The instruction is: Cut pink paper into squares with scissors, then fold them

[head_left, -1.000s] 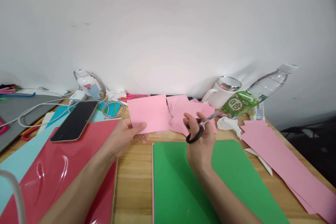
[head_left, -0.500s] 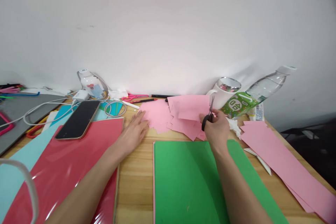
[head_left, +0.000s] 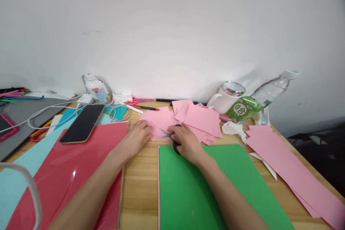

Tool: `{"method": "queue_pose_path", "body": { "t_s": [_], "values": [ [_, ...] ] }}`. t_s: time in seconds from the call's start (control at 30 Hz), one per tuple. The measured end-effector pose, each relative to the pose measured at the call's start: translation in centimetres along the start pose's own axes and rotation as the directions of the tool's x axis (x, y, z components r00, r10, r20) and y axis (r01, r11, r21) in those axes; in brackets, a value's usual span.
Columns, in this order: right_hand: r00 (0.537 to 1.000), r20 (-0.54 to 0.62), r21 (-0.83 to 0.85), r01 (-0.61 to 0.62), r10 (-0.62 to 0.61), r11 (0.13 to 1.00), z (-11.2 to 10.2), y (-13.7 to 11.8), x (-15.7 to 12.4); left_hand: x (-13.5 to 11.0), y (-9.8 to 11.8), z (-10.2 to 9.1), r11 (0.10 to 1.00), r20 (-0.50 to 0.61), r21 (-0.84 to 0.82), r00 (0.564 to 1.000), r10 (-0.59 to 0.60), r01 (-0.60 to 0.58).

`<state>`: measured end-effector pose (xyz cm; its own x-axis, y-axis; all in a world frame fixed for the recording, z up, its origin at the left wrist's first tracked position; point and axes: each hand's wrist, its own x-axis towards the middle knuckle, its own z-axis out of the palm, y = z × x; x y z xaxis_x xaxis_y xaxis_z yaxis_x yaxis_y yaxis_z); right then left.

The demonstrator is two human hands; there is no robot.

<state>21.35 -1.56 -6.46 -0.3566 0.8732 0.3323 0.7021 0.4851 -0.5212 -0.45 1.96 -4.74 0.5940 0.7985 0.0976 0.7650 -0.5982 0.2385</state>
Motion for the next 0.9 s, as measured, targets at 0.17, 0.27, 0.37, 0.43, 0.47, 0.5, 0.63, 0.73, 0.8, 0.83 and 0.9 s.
{"method": "queue_pose_path", "body": {
  "t_s": [0.17, 0.27, 0.37, 0.43, 0.47, 0.5, 0.63, 0.73, 0.8, 0.83, 0.9],
  "values": [
    [0.997, 0.074, -0.077, -0.003, 0.009, 0.997, -0.2, 0.3, -0.2, -0.3, -0.1, 0.4, 1.000, 0.034, 0.010, 0.999, 0.012, -0.013],
    [0.998, 0.026, -0.045, -0.048, 0.049, 0.998, -0.3, 0.5, -0.2, -0.2, -0.1, 0.2, 0.999, 0.093, 0.031, 0.995, 0.033, -0.036],
    [0.994, -0.023, 0.032, -0.110, 0.110, 0.993, -0.1, 0.7, -0.2, 0.0, 0.2, -0.4, 1.000, 0.080, 0.007, 0.997, 0.004, -0.004],
    [0.984, -0.073, 0.101, -0.152, 0.159, 0.983, 0.0, 0.8, -0.1, 0.0, 0.3, -0.9, 0.996, 0.043, -0.076, 0.998, -0.046, 0.049],
    [0.976, -0.109, 0.136, -0.174, 0.190, 0.975, 0.0, 0.8, -0.1, 0.0, 0.2, -1.1, 0.988, 0.017, -0.133, 0.997, -0.079, 0.081],
    [0.963, -0.148, 0.176, -0.197, 0.224, 0.964, -0.1, 0.8, -0.1, 0.1, 0.2, -1.3, 0.972, -0.021, -0.205, 0.992, -0.124, 0.118],
    [0.894, -0.254, 0.352, -0.269, 0.368, 0.896, -0.4, 0.6, 0.0, 0.3, -0.1, -1.6, 0.856, -0.188, -0.473, 0.926, -0.327, 0.207],
    [0.865, -0.238, 0.486, -0.287, 0.441, 0.826, -0.6, 0.5, 0.0, 0.5, -0.3, -1.6, 0.804, -0.235, -0.554, 0.887, -0.397, 0.213],
    [0.859, -0.192, 0.584, -0.288, 0.474, 0.759, -0.5, 0.5, 0.1, 0.5, -0.4, -1.5, 0.772, -0.249, -0.602, 0.871, -0.423, 0.203],
    [0.860, -0.162, 0.630, -0.288, 0.485, 0.721, -0.5, 0.4, 0.1, 0.5, -0.4, -1.5, 0.753, -0.253, -0.628, 0.864, -0.435, 0.195],
    [0.863, -0.103, 0.699, -0.291, 0.495, 0.653, -0.3, 0.4, 0.2, 0.5, -0.4, -1.4, 0.698, -0.259, -0.692, 0.838, -0.480, 0.186]
  ]
}}
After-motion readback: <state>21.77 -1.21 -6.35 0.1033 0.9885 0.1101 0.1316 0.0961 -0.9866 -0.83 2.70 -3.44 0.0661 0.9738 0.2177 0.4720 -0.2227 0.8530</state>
